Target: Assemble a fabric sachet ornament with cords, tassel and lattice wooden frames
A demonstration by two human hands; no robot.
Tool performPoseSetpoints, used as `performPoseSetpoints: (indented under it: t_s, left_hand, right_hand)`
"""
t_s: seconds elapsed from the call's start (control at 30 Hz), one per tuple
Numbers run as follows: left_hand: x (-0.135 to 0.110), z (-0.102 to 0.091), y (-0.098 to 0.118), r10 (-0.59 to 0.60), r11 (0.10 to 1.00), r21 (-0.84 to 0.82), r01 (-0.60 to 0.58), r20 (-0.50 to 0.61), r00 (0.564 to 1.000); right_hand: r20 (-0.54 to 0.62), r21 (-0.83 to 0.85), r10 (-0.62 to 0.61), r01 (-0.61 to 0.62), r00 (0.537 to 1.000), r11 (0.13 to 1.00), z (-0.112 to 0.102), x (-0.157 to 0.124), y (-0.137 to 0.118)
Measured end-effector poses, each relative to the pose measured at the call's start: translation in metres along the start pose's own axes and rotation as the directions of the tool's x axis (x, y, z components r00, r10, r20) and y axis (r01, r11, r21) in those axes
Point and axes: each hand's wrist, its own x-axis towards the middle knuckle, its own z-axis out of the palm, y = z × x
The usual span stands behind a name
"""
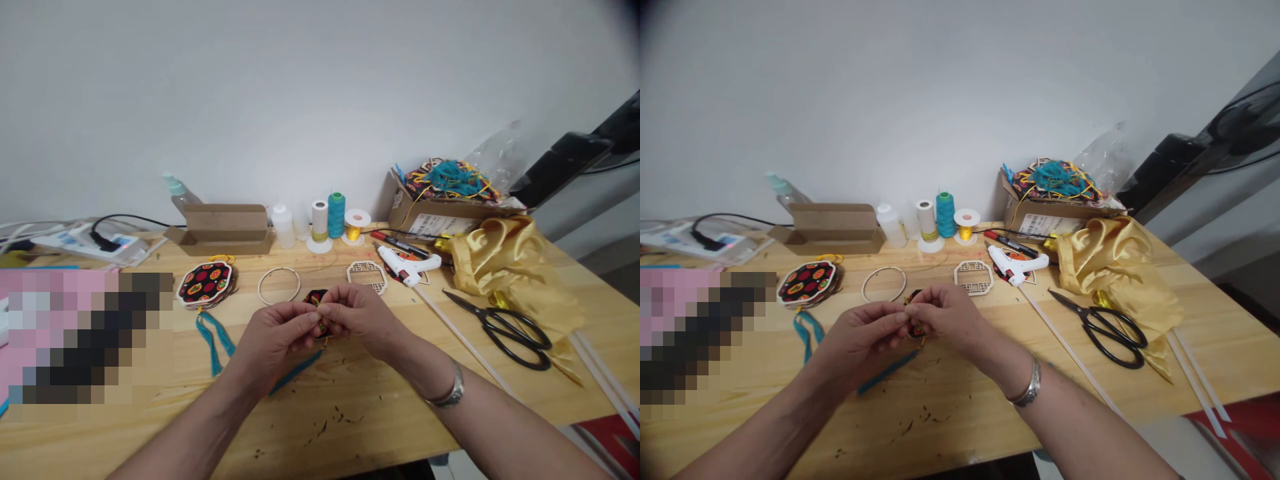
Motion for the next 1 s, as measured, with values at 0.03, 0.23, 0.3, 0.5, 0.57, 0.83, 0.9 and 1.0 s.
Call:
performPoseSetpoints:
  t_s: [0.03,0.23,0.3,0.5,0.57,0.83,0.9,1.0]
  left_hand:
    - [-0.0001,0.0002,0.0005,-0.002,1.000,0.000,0.002,0.003,1.000]
    - [-0.0011,0.0007,0.0020,-0.001,1.000,0.000,0.001,0.003,1.000]
    - [-0.0014,0.0005,0.0024,0.006,1.000,0.007,-0.006,-0.008,1.000]
    - [-0.0012,-0.0007,0.0055,0.047,0.998,0.041,-0.045,-0.048,0.998]
    - [-0.0004,-0.0009,0.0062,0.054,0.998,0.034,-0.052,-0.062,0.997]
    - [-0.0001,0.0001,0.0069,0.067,0.998,0.012,-0.066,-0.109,0.992]
    - [-0.0007,0.0006,0.0073,0.065,0.998,0.013,-0.063,-0.122,0.990]
    - [-0.0014,0.0015,0.0080,0.059,0.998,0.007,-0.058,-0.131,0.990]
  right_hand:
    - [0.002,0.000,0.002,-0.002,1.000,1.000,0.0002,0.0000,-0.0001]
    - [0.010,-0.007,0.008,-0.008,1.000,1.000,0.0013,0.0002,-0.0013]
    - [0.015,-0.002,0.012,-0.012,1.000,1.000,0.0011,0.0005,-0.0015]
    - [0.016,-0.050,0.034,-0.034,0.999,0.998,-0.0027,0.0025,-0.0003]
    - [0.009,-0.087,0.032,-0.031,0.999,0.996,-0.0039,0.0025,-0.0003]
    - [-0.083,-0.305,-0.093,0.064,0.992,0.950,-0.0063,0.0012,-0.0026]
    - [-0.100,-0.332,-0.140,0.100,0.985,0.938,-0.0052,0.0000,-0.0020]
    - [-0.115,-0.385,-0.235,0.174,0.965,0.906,-0.0005,-0.0046,-0.0006]
